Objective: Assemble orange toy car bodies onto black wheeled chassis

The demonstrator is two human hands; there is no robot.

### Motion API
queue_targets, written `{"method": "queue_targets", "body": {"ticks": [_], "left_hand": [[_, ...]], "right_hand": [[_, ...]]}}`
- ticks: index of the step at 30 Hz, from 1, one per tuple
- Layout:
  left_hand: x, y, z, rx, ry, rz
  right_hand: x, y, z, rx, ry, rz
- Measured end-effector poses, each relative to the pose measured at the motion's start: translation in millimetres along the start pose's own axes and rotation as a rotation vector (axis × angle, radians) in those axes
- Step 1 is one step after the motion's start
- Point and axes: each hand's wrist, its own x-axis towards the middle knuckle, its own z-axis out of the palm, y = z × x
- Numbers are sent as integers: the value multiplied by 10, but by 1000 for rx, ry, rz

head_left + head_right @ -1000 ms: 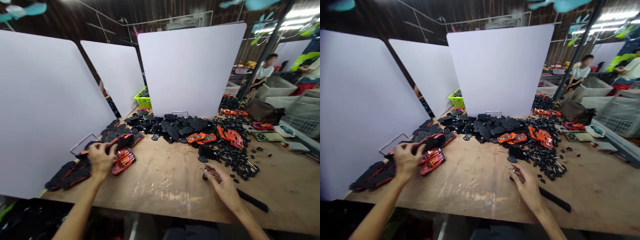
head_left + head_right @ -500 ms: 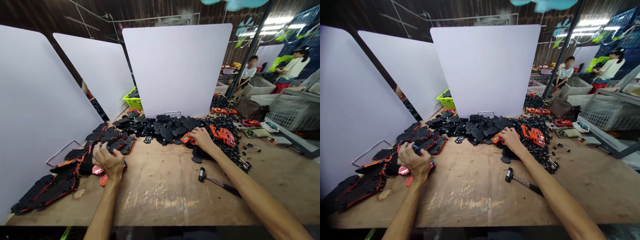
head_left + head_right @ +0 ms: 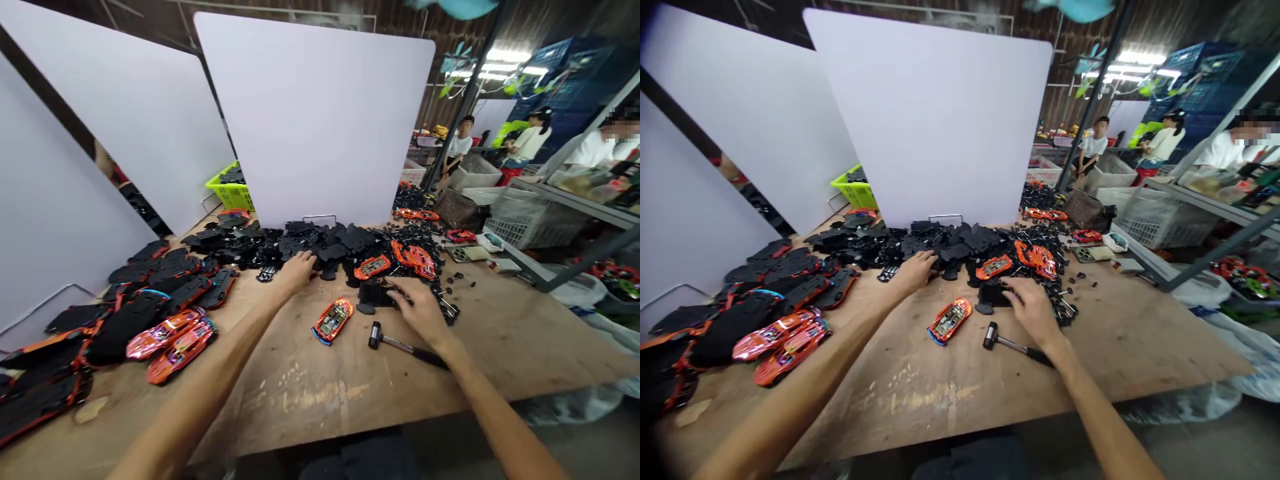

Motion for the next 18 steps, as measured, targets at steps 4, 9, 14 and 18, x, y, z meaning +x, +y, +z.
{"method": "queue_targets", "body": {"ticks": [4, 9, 14, 18], "left_hand": [[88, -114, -264, -67, 111, -66], [-134, 81, -461, -547, 408, -433], [-965, 481, -382, -897, 318, -577], [-1588, 861, -162, -1485, 83, -807]], "right_hand": [[-177, 490, -350, 34, 96, 197], [-125, 454, -156, 12, -47, 158], [-8, 434, -30, 180, -44, 212], [28, 655, -143, 586, 117, 450]]}}
